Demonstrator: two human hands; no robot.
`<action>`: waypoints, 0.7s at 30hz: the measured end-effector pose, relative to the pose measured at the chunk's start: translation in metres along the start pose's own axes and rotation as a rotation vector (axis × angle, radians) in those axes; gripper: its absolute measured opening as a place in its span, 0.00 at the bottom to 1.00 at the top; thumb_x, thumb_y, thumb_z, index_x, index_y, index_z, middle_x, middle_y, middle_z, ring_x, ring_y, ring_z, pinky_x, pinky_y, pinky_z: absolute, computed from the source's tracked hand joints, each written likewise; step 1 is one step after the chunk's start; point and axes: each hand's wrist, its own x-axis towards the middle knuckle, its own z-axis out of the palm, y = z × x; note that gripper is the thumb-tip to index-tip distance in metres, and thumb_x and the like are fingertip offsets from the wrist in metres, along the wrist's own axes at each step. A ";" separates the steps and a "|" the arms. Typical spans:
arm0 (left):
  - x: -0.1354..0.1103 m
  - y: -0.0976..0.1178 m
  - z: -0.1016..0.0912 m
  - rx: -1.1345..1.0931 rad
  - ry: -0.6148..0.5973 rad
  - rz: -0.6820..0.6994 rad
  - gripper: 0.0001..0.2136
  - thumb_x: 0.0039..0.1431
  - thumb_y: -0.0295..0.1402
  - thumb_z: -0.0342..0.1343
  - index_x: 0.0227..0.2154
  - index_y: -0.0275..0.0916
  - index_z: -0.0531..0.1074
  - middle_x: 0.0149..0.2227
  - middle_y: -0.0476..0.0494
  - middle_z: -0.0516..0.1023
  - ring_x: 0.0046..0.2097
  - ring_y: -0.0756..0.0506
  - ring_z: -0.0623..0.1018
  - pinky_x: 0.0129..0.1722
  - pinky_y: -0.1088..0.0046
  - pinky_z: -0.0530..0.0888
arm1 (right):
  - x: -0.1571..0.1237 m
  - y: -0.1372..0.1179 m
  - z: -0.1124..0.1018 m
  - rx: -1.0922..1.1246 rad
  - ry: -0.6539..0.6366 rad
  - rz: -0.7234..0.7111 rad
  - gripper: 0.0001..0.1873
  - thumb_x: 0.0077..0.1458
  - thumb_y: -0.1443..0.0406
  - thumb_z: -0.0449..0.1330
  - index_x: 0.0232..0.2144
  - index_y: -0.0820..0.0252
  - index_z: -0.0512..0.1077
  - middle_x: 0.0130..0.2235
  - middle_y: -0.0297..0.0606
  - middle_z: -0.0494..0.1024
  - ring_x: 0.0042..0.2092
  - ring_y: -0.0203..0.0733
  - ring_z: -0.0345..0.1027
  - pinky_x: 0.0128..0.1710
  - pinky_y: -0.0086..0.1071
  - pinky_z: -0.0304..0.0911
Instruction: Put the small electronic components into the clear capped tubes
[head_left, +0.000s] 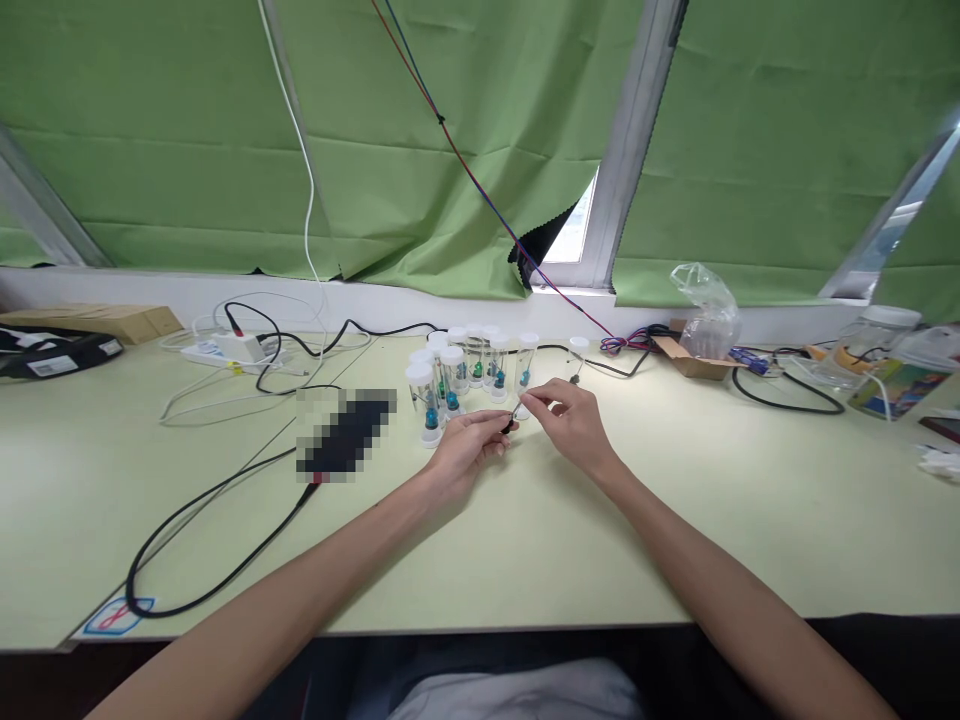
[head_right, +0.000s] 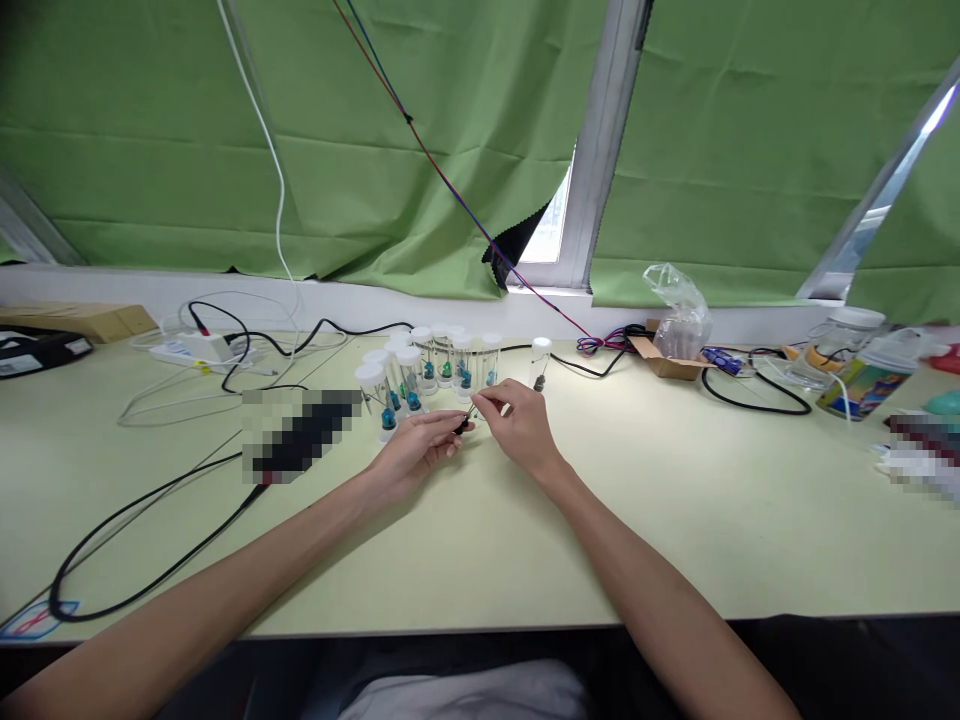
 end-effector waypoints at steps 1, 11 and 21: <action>0.000 0.000 0.000 0.001 0.004 0.008 0.06 0.49 0.25 0.63 0.32 0.31 0.78 0.34 0.38 0.80 0.25 0.55 0.71 0.27 0.77 0.70 | 0.000 -0.001 0.000 -0.003 0.003 -0.005 0.11 0.57 0.59 0.60 0.27 0.58 0.78 0.28 0.39 0.77 0.31 0.39 0.69 0.25 0.29 0.63; 0.004 -0.005 -0.001 0.093 0.068 0.189 0.15 0.45 0.32 0.67 0.36 0.32 0.75 0.34 0.38 0.79 0.27 0.51 0.74 0.30 0.72 0.71 | -0.001 -0.001 0.000 0.004 0.029 -0.022 0.10 0.57 0.61 0.59 0.27 0.58 0.77 0.28 0.38 0.76 0.30 0.38 0.68 0.25 0.29 0.62; 0.004 -0.004 -0.004 0.309 0.124 0.441 0.21 0.48 0.38 0.66 0.44 0.35 0.72 0.44 0.38 0.75 0.30 0.48 0.79 0.35 0.68 0.77 | -0.001 -0.001 0.001 0.047 0.009 0.027 0.12 0.56 0.60 0.59 0.27 0.60 0.77 0.29 0.39 0.78 0.31 0.39 0.70 0.27 0.29 0.64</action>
